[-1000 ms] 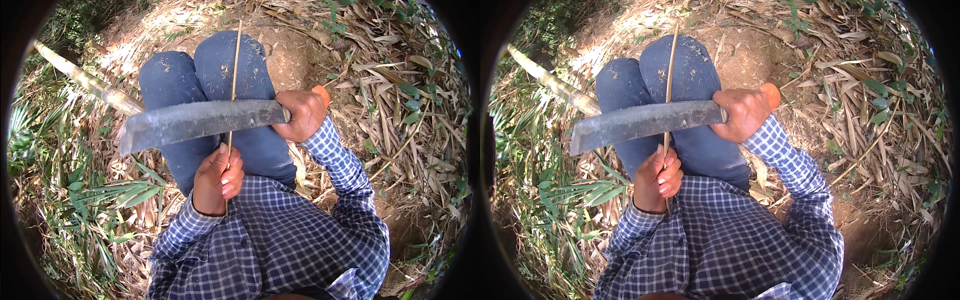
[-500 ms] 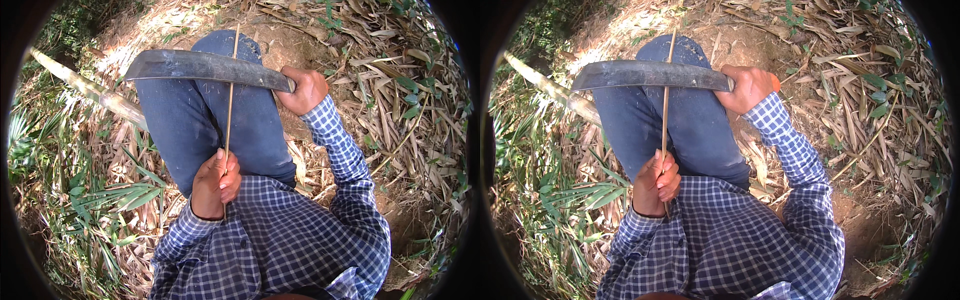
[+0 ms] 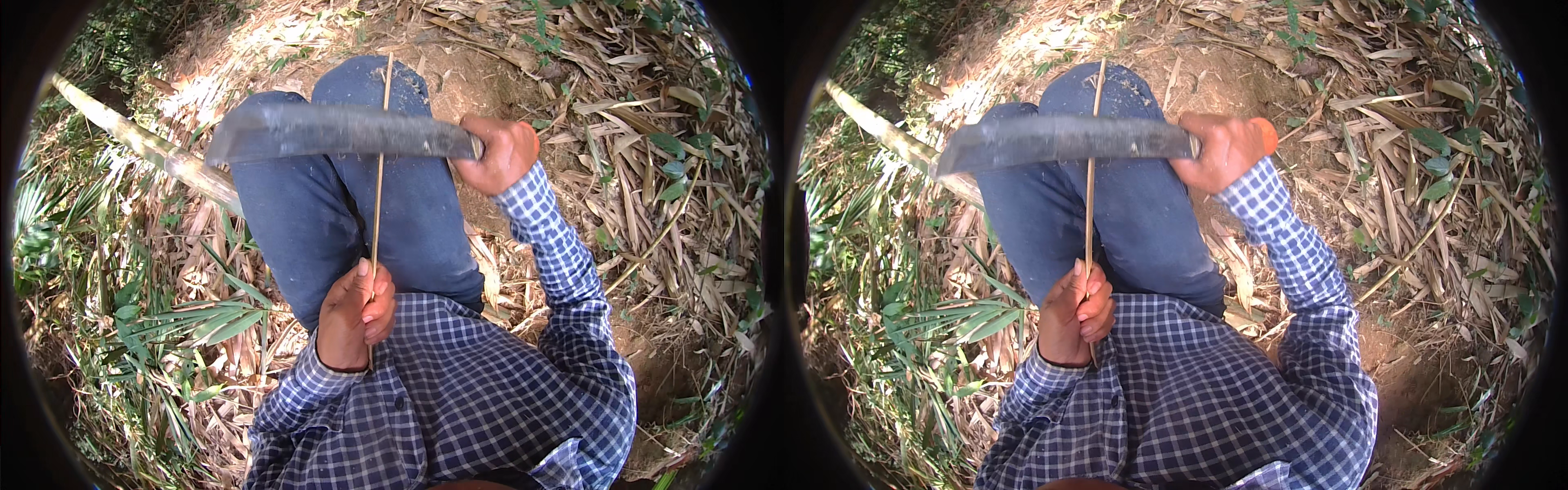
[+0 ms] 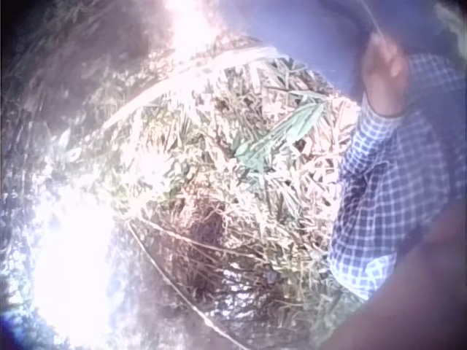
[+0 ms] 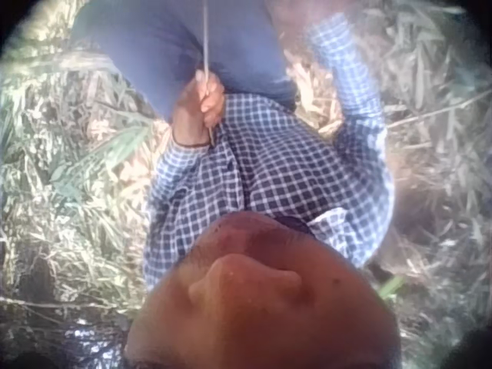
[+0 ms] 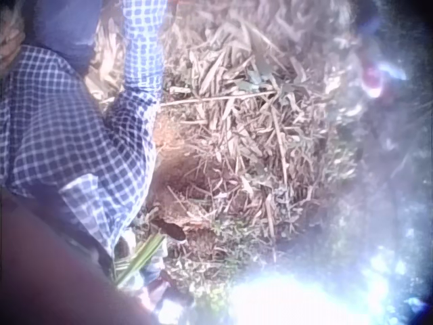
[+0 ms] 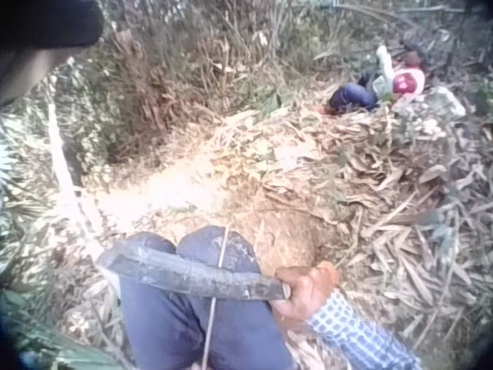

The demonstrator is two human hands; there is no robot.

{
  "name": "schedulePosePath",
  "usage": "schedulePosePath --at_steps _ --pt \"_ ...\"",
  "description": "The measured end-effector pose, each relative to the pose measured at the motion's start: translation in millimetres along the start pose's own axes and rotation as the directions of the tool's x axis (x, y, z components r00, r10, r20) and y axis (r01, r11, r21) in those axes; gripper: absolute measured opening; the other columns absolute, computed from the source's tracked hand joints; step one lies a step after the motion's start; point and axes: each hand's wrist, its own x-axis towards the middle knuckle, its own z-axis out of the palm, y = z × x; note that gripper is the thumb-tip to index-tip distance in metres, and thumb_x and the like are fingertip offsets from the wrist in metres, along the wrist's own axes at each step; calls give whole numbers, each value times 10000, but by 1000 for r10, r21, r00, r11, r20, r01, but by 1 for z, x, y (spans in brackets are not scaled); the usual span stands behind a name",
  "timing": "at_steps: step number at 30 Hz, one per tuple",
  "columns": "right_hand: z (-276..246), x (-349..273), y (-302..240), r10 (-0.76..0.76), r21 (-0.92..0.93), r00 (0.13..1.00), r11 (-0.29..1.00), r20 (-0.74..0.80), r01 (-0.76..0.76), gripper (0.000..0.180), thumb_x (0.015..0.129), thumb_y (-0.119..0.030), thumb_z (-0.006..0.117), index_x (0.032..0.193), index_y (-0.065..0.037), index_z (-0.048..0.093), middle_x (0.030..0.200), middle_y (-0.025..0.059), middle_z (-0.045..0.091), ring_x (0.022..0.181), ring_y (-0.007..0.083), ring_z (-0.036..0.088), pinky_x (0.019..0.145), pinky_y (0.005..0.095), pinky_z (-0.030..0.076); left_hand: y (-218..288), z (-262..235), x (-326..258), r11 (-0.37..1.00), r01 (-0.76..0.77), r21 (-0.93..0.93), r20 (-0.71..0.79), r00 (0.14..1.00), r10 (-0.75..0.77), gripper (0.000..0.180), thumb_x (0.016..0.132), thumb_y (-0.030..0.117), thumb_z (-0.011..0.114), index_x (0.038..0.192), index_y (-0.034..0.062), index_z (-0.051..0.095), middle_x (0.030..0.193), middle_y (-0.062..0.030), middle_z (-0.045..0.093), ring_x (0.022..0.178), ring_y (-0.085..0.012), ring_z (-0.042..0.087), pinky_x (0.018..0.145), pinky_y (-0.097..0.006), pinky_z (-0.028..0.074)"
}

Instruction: The person sits cross-legged on the ground in a bamboo grove and uses a large knife to shave a long, thin strip of bamboo. They hold the bamboo strip against their leg and repeatedly scrape the blade along its length to smooth or thin it.

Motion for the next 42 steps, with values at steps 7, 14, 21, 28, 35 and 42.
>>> schedulePosePath --at_steps 7,14,21,28,35,42 --pt "5 8 15 97 3 994 995 52 -97 277 830 -349 651 853 -88 740 567 167 630 544 343 655 557 452 533 1 2 -3 999 -2 48 -29 1000 3 363 1078 376 310 864 122 457 560 67 319 421 -36 278 374 -196 247" --pt "8 20 32 99 -76 989 991 -113 -108 209 813 -257 670 761 -58 705 503 80 604 383 181 549 402 365 455 -2 3 -2 995 -17 100 -42 999 21 355 1078 371 323 883 114 472 572 66 328 434 -36 298 389 -200 260" --pt "1 -18 -3 -227 37 973 973 -37 229 237 767 -291 696 688 -73 646 570 120 604 483 307 606 467 403 474 -4 9 1 990 -18 140 -85 996 30 355 1079 367 327 896 103 479 586 62 340 450 -35 304 406 -197 262" --pt "6 -3 12 3 25 1000 1000 21 -4 236 754 -336 702 745 -101 684 591 127 616 547 329 626 527 416 500 0 10 -1 992 -1 129 -111 994 15 358 1073 385 342 895 106 480 580 62 332 449 -35 301 404 -199 256" --pt "17 12 24 103 54 993 994 -61 -100 243 771 -364 706 789 -121 723 565 124 617 544 331 638 515 432 497 -1 8 -2 988 -10 156 -99 995 25 346 1074 378 343 898 113 480 575 66 324 443 -35 288 402 -200 251" --pt "17 14 28 41 14 999 999 25 -41 250 797 -366 691 799 -119 727 551 97 625 499 290 635 493 418 506 -1 7 -5 990 -25 137 -78 996 36 341 1077 365 329 900 113 475 572 65 324 439 -36 266 398 -202 254"
